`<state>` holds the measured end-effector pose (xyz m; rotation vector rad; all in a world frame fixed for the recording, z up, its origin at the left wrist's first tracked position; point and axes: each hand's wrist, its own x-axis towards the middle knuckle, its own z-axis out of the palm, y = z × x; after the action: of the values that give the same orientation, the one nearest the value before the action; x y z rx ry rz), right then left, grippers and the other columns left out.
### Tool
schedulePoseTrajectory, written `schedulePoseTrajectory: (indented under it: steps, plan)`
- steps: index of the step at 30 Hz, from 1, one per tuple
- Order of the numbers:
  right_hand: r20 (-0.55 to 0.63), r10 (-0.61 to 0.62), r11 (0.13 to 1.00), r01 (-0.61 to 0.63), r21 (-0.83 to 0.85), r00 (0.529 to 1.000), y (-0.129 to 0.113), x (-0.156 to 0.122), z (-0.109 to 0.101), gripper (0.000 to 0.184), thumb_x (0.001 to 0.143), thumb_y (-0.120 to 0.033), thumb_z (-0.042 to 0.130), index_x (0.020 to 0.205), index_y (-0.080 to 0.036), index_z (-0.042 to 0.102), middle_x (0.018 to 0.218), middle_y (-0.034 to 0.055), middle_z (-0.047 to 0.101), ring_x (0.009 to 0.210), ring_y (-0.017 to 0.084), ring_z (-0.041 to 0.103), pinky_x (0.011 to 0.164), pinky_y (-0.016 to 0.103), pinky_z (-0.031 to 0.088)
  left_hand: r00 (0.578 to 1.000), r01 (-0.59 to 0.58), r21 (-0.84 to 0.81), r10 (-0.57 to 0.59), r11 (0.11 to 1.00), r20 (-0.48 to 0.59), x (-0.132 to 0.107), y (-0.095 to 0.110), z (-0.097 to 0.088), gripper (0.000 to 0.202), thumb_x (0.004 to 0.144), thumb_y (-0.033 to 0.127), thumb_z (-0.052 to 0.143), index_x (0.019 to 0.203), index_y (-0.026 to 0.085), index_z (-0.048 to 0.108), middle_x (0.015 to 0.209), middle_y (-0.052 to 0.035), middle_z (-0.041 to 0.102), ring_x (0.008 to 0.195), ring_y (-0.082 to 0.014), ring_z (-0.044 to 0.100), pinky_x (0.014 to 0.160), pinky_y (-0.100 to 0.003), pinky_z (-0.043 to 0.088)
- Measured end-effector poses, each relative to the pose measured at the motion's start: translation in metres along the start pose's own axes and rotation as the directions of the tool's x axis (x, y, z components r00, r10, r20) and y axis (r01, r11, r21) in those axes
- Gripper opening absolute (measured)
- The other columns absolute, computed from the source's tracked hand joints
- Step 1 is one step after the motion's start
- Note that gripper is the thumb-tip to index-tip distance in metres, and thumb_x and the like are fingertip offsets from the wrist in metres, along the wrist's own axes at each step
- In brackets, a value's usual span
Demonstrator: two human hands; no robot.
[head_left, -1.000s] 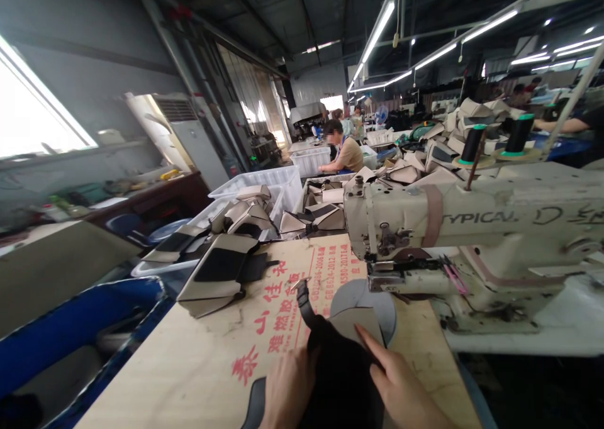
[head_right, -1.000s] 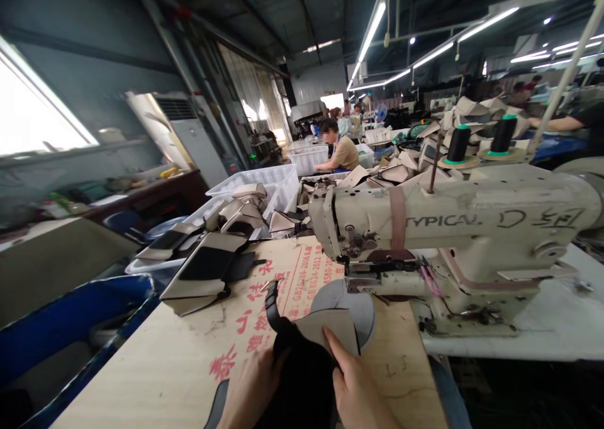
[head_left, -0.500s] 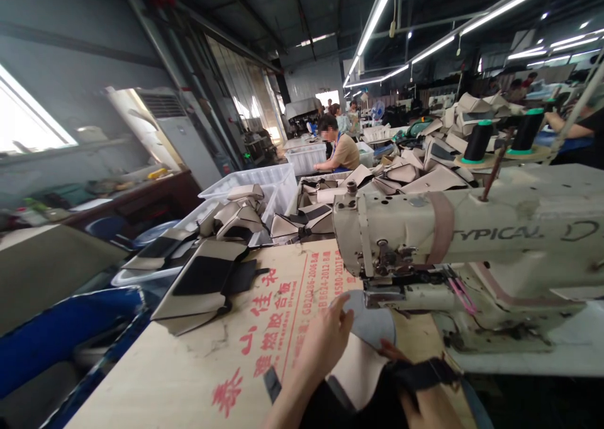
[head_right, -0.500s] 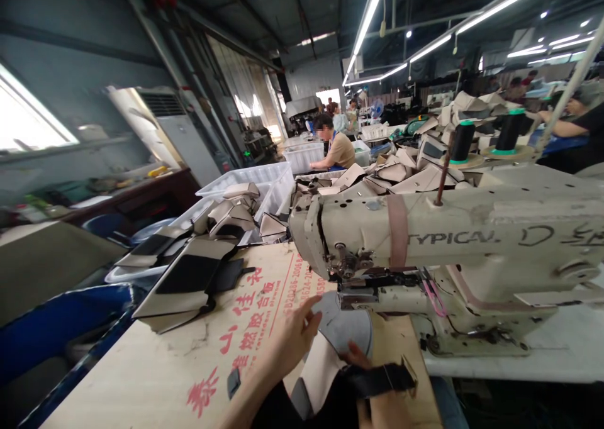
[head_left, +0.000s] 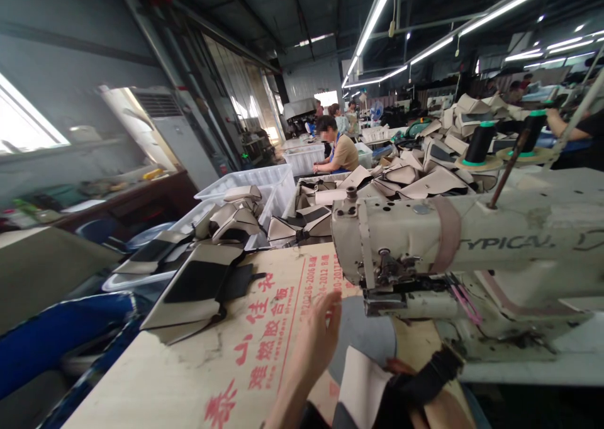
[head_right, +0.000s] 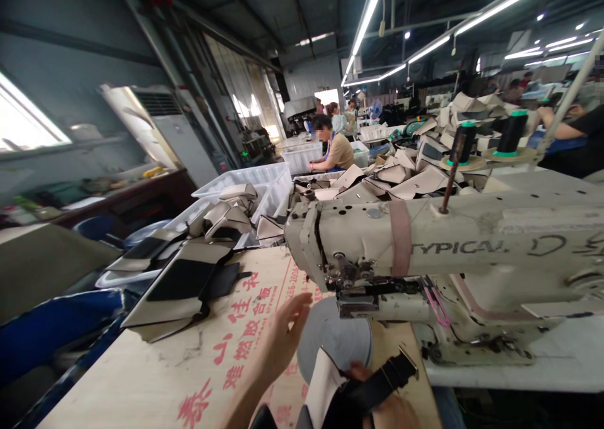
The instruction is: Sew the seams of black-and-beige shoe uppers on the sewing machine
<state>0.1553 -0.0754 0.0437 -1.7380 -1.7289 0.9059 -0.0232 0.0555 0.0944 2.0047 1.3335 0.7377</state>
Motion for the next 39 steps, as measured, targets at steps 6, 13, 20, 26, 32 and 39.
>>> schedulePoseTrajectory:
  steps: [6, 13, 20, 26, 32, 39]
  plan:
    - [0.12, -0.204, 0.973, 0.215, -0.084, 0.971, -0.052, 0.01, -0.031, 0.047, 0.074, -0.009, 0.039, 0.116, -0.022, 0.057, 0.104, 0.007, 0.064, 0.099, 0.022, 0.058, 0.084, 0.029, 0.045, 0.946, -0.119, -0.126, 0.151, 0.985, 0.286, -0.07, 0.055, -0.021, 0.038, 0.078, 0.034, 0.058, 0.116, 0.029, 0.056, 0.117, 0.0002, 0.058, 0.105, -0.0174, 0.053, 0.092, -0.026, 0.041]
    - [-0.158, -0.174, 0.985, 0.17, -0.038, 0.972, -0.036, 0.007, 0.0, 0.045, 0.078, -0.01, 0.035, 0.117, -0.019, 0.054, 0.111, 0.0065, 0.06, 0.102, 0.021, 0.056, 0.087, 0.033, 0.045, 0.92, -0.304, -0.224, 0.347, 0.926, 0.183, -0.07, 0.032, -0.008, 0.031, 0.087, 0.016, 0.041, 0.107, 0.028, 0.063, 0.133, -0.0015, 0.043, 0.12, -0.0166, 0.041, 0.101, -0.03, 0.034]
    - [-0.108, -0.339, 0.938, 0.344, 0.037, 0.935, -0.036, 0.007, 0.0, 0.042, 0.083, -0.013, 0.037, 0.122, -0.02, 0.051, 0.122, 0.0037, 0.054, 0.111, 0.018, 0.051, 0.099, 0.034, 0.039, 0.961, -0.171, -0.366, 0.237, 0.915, 0.144, -0.085, 0.024, -0.019, 0.03, 0.09, 0.023, 0.039, 0.113, 0.027, 0.057, 0.117, -0.002, 0.057, 0.11, -0.0162, 0.05, 0.098, -0.031, 0.037]
    - [-0.041, -0.365, 0.931, 0.365, -0.024, 0.93, -0.045, 0.015, -0.008, 0.047, 0.08, -0.008, 0.039, 0.124, -0.022, 0.049, 0.116, 0.0057, 0.058, 0.106, 0.021, 0.054, 0.093, 0.037, 0.043, 0.985, -0.127, -0.307, 0.157, 0.943, 0.074, -0.083, 0.029, -0.01, 0.038, 0.077, 0.037, 0.059, 0.112, 0.021, 0.055, 0.112, -0.0057, 0.059, 0.106, -0.0204, 0.052, 0.095, -0.034, 0.04]
    - [-0.024, -0.399, 0.917, 0.398, -0.02, 0.917, -0.038, 0.022, -0.013, 0.044, 0.081, -0.009, 0.036, 0.121, -0.021, 0.051, 0.114, 0.0051, 0.059, 0.106, 0.02, 0.055, 0.094, 0.036, 0.043, 0.998, -0.02, -0.252, 0.033, 0.967, 0.049, -0.079, 0.017, 0.005, 0.042, 0.078, 0.045, 0.055, 0.109, 0.017, 0.06, 0.116, -0.009, 0.058, 0.109, -0.0221, 0.052, 0.095, -0.033, 0.041]
    - [-0.079, -0.313, 0.945, 0.319, 0.079, 0.947, -0.022, 0.018, -0.005, 0.034, 0.088, -0.018, 0.036, 0.116, -0.02, 0.054, 0.114, 0.0066, 0.059, 0.105, 0.02, 0.055, 0.094, 0.038, 0.043, 0.999, -0.017, -0.131, 0.023, 0.991, 0.042, -0.09, 0.02, 0.013, 0.04, 0.08, 0.042, 0.054, 0.114, 0.021, 0.058, 0.116, -0.0028, 0.06, 0.107, -0.0189, 0.055, 0.093, -0.029, 0.042]
